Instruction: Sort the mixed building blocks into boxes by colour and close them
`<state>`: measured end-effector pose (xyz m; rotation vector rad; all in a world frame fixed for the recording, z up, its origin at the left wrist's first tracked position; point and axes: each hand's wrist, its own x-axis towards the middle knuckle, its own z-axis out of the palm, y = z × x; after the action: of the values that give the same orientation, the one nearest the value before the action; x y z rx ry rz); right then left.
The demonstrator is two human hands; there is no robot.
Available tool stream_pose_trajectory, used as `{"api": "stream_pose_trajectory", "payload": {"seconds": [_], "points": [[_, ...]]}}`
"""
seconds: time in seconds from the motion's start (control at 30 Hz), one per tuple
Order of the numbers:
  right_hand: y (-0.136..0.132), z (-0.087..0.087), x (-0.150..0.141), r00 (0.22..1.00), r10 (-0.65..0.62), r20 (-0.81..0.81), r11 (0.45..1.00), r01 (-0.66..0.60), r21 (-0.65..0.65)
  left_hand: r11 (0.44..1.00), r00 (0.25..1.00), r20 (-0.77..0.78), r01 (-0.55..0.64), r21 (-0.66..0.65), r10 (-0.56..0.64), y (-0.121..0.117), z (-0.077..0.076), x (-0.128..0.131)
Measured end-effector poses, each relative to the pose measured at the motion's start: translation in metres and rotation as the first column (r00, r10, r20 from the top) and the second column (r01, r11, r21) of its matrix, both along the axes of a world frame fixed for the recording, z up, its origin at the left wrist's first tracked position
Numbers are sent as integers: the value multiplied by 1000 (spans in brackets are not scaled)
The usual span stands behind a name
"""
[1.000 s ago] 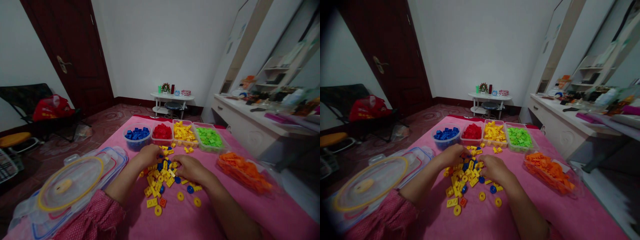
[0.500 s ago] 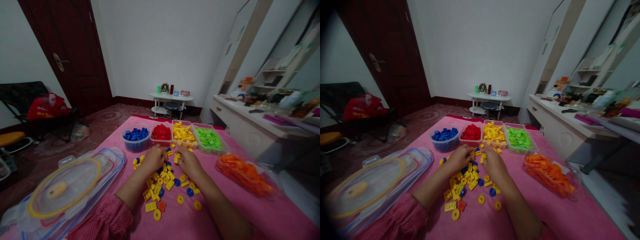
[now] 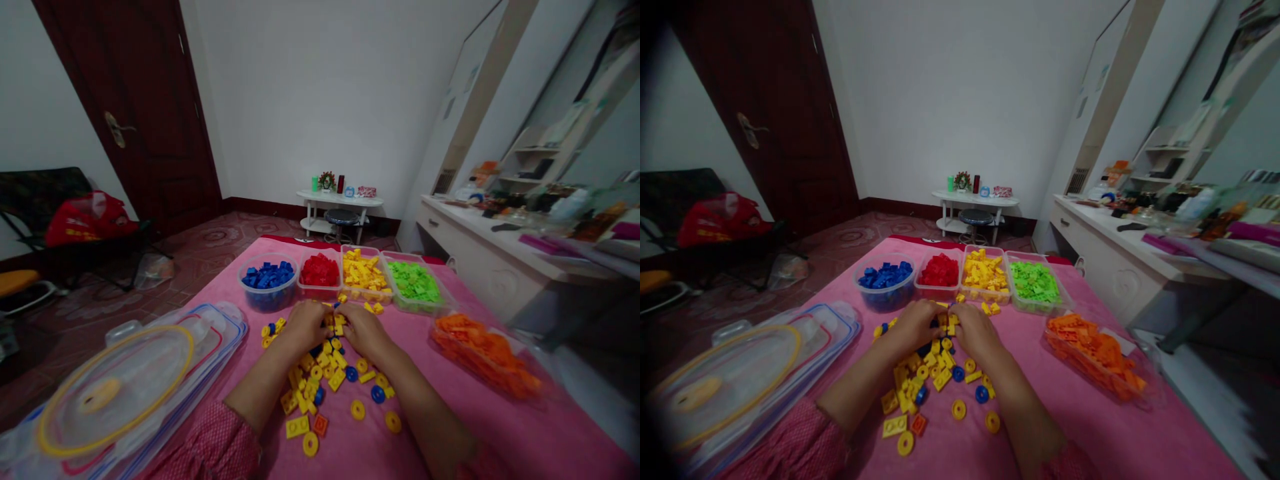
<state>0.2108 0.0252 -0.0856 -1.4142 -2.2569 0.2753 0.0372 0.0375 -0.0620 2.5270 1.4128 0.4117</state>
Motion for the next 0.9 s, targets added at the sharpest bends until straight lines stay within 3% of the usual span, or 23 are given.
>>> {"api": "stream_pose_trajectory", "payload": {"seconds": [0.17,0.27,0.33,0.4,0.5,0.63,0.7,0.8,0.9], "points": [[-5,2,0,994,-93,-51,996,93,-10,999,998,62,-26,34,24,-1,-4,-3],[-4,7,2,948,-180,-264,983,166,-77,994,967,231,-110,15,104,0,1,-2],[-2,13,1,825,-222,-519,973,152,-173,987,894,424,-159,4,142,0,9,-1],[-3,21,-2,613,-260,-746,957,64,-282,984,767,624,-179,-14,148,-2,19,1],[-11,33,-12,304,-365,-880,899,-131,-419,985,612,785,-172,18,92,-11,30,8],[-27,48,-26,4,-414,-910,834,-399,-381,971,668,742,-135,197,-57,-22,33,17],[-32,53,-30,-108,-446,-888,805,-482,-346,971,715,695,-105,215,-76,-24,29,18],[-34,58,-32,-196,-541,-818,737,-579,-349,980,786,614,-56,192,-75,-22,24,17],[-33,56,-33,-256,-630,-733,702,-591,-397,985,829,548,21,169,-112,-22,21,17]]}}
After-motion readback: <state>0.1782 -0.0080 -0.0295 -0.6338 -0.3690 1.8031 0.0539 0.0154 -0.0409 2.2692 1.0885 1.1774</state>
